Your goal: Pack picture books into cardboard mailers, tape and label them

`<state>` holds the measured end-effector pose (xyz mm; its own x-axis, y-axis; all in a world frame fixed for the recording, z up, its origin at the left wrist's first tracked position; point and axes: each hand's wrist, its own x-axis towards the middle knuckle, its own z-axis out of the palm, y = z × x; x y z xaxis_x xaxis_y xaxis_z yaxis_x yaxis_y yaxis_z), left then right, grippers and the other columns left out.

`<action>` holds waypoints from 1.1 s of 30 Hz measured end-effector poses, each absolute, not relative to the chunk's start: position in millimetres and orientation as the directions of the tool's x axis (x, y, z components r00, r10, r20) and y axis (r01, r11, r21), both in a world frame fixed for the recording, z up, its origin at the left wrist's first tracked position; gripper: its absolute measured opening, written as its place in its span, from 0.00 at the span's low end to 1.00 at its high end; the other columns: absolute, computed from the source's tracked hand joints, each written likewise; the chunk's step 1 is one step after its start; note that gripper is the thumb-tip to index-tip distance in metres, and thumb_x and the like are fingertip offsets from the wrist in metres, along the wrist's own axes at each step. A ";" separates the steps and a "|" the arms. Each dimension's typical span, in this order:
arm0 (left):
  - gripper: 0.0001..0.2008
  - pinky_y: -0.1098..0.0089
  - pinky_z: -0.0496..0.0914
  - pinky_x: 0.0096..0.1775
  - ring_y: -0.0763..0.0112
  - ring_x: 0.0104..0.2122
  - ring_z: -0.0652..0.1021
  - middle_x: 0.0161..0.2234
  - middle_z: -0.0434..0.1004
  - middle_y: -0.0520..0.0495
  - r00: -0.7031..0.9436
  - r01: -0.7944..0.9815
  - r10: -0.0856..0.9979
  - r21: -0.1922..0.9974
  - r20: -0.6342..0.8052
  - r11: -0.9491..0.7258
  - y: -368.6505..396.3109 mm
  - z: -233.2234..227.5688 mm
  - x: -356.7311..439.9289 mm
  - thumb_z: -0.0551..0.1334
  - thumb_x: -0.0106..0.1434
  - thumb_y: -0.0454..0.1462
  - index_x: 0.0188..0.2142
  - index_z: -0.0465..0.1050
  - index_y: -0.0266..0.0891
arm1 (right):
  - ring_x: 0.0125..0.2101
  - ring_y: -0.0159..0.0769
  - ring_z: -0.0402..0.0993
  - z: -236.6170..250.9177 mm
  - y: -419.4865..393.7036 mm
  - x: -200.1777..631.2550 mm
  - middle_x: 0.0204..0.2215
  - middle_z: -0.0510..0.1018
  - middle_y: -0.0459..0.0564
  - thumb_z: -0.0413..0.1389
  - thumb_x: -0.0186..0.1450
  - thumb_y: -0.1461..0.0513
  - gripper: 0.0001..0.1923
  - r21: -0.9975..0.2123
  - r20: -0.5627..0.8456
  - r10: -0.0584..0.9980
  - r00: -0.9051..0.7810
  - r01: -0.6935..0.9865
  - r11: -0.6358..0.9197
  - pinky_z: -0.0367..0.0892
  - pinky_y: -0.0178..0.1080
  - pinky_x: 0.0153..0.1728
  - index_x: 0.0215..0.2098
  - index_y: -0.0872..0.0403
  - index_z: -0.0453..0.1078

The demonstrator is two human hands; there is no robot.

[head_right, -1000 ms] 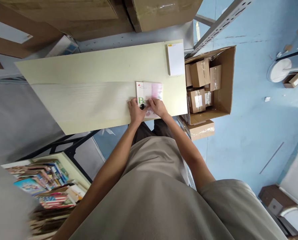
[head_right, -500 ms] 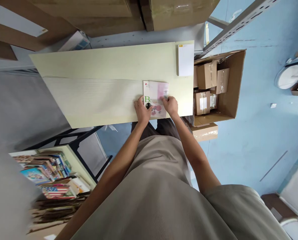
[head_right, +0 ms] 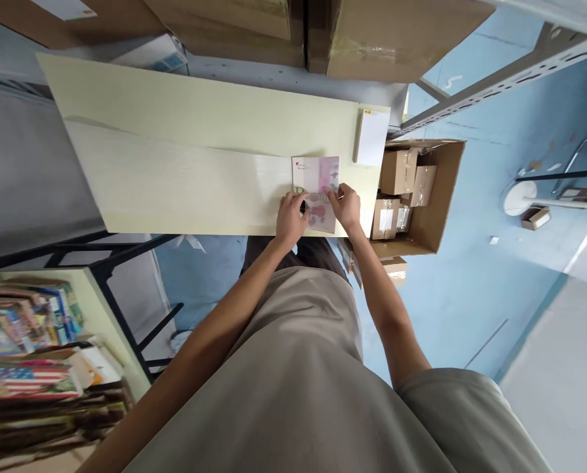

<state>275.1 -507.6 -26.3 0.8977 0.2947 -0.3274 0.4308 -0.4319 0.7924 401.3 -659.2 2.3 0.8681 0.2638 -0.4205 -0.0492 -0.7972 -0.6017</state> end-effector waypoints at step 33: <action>0.29 0.58 0.78 0.58 0.51 0.56 0.83 0.61 0.85 0.39 0.829 0.441 0.333 0.891 -0.450 0.105 -478.9 13.1 206.4 0.56 0.71 0.38 0.69 0.76 0.39 | 0.65 0.57 0.76 56.4 -529.6 498.2 0.54 0.84 0.54 0.69 0.72 0.41 0.25 -0.474 -0.456 0.733 0.505 0.560 -0.680 0.75 0.62 0.66 0.58 0.45 0.79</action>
<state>206.4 -478.9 13.1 0.8287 0.3333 -0.4496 0.4412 0.1054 0.8912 498.2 -529.6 56.4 0.5048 0.7331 -0.4558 0.5597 -0.6800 -0.4737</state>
